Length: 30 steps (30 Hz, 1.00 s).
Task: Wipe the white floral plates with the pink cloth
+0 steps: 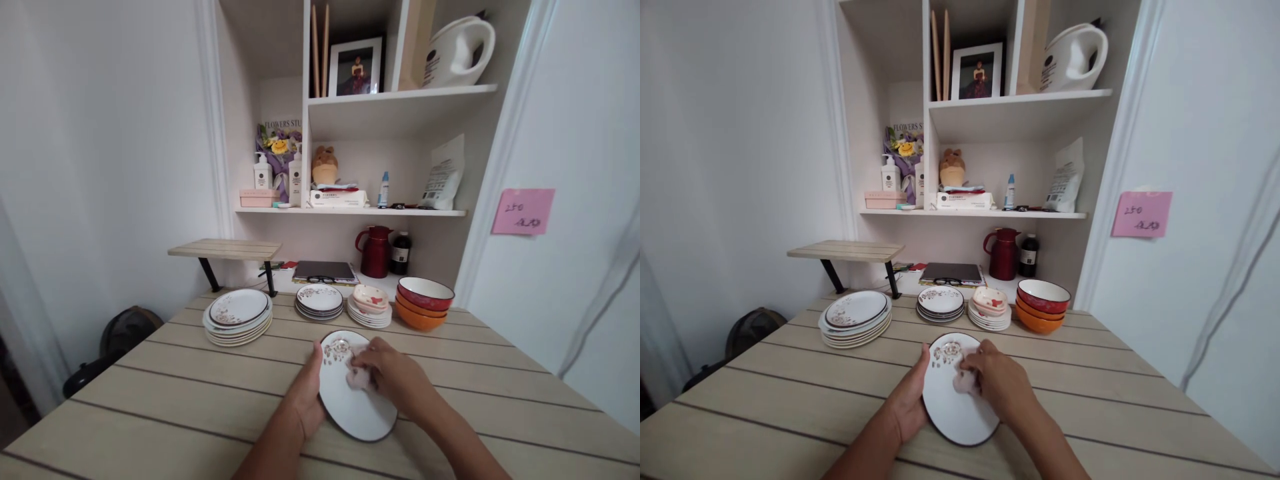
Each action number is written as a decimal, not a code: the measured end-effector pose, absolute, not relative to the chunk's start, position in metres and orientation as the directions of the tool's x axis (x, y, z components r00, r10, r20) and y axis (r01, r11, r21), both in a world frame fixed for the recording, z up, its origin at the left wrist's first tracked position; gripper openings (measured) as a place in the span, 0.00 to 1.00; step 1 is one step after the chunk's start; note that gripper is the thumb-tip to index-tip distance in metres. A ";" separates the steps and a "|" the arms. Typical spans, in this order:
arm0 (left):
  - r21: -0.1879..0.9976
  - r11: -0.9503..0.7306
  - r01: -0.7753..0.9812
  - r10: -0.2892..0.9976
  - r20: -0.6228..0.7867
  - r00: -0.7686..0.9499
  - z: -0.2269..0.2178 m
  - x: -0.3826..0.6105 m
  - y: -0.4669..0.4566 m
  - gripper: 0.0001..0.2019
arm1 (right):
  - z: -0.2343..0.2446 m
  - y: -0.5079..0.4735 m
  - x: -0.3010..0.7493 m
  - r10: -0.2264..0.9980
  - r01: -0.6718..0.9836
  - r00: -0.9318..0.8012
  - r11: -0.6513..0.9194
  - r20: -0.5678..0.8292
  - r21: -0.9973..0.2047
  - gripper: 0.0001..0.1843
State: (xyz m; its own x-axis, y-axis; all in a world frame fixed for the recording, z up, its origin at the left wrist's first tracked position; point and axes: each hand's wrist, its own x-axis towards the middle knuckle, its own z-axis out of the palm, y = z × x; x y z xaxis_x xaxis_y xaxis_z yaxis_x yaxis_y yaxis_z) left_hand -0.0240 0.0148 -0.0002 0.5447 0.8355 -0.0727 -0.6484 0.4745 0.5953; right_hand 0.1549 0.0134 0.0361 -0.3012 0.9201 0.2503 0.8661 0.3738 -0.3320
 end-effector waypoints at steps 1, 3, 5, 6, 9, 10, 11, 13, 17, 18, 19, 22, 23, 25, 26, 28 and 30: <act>0.594 0.473 -0.651 0.835 -0.066 0.546 -0.001 -0.024 0.015 0.34 | 0.037 0.007 0.157 0.914 0.857 -0.344 0.400 0.217 -0.325 0.20; 0.591 0.470 -0.655 0.836 -0.061 0.545 -0.002 -0.025 0.015 0.34 | 0.037 -0.004 0.154 0.860 0.795 -0.481 0.509 0.167 -0.330 0.18; 0.591 0.474 -0.653 0.834 -0.062 0.548 -0.002 -0.025 0.016 0.35 | 0.035 -0.010 0.143 0.788 0.705 -0.594 0.608 0.164 -0.365 0.19; 0.592 0.479 -0.648 0.830 -0.065 0.554 -0.001 -0.025 0.017 0.35 | 0.034 -0.011 0.135 0.767 0.670 -0.615 0.630 0.182 -0.392 0.20; 0.612 0.478 -0.630 0.829 -0.077 0.554 0.000 -0.025 0.017 0.35 | 0.031 -0.002 0.113 0.788 0.643 -0.538 0.614 0.301 -0.458 0.24; 0.619 0.470 -0.629 0.834 -0.079 0.546 0.001 -0.024 0.017 0.35 | 0.030 0.003 0.107 0.800 0.655 -0.495 0.600 0.338 -0.460 0.25; 0.623 0.459 -0.634 0.842 -0.078 0.534 0.002 -0.024 0.017 0.35 | 0.030 0.008 0.104 0.811 0.675 -0.454 0.583 0.369 -0.453 0.24; 0.623 0.441 -0.646 0.856 -0.076 0.511 0.002 -0.023 0.016 0.35 | 0.031 0.018 0.104 0.830 0.731 -0.381 0.540 0.408 -0.417 0.23; 0.618 0.441 -0.650 0.860 -0.084 0.503 0.002 -0.021 0.013 0.36 | 0.032 0.028 0.127 0.884 0.828 -0.278 0.419 0.377 -0.373 0.24; 0.613 0.446 -0.652 0.856 -0.081 0.510 0.002 -0.021 0.013 0.36 | 0.032 0.027 0.136 0.892 0.830 -0.283 0.412 0.352 -0.377 0.24; 0.605 0.452 -0.656 0.852 -0.074 0.519 0.001 -0.021 0.013 0.36 | 0.032 0.025 0.144 0.899 0.828 -0.289 0.407 0.329 -0.385 0.24; 0.586 0.476 -0.656 0.835 -0.067 0.546 0.000 -0.024 0.014 0.36 | 0.033 0.013 0.159 0.903 0.810 -0.373 0.429 0.213 -0.399 0.20; 0.584 0.483 -0.653 0.830 -0.067 0.554 0.000 -0.025 0.014 0.37 | 0.033 0.008 0.159 0.878 0.786 -0.444 0.477 0.179 -0.392 0.19; 0.581 0.497 -0.645 0.817 -0.063 0.573 -0.001 -0.026 0.015 0.37 | 0.031 0.000 0.151 0.826 0.733 -0.539 0.557 0.168 -0.389 0.16; 0.579 0.501 -0.644 0.813 -0.058 0.580 -0.001 -0.027 0.016 0.37 | 0.030 -0.002 0.144 0.809 0.710 -0.560 0.579 0.178 -0.401 0.16; 0.576 0.502 -0.645 0.811 -0.055 0.582 -0.002 -0.027 0.018 0.37 | 0.027 -0.003 0.126 0.795 0.657 -0.559 0.598 0.235 -0.460 0.17; 0.579 0.496 -0.647 0.820 -0.067 0.568 -0.003 -0.026 0.020 0.36 | 0.026 0.002 0.110 0.798 0.634 -0.501 0.602 0.334 -0.485 0.21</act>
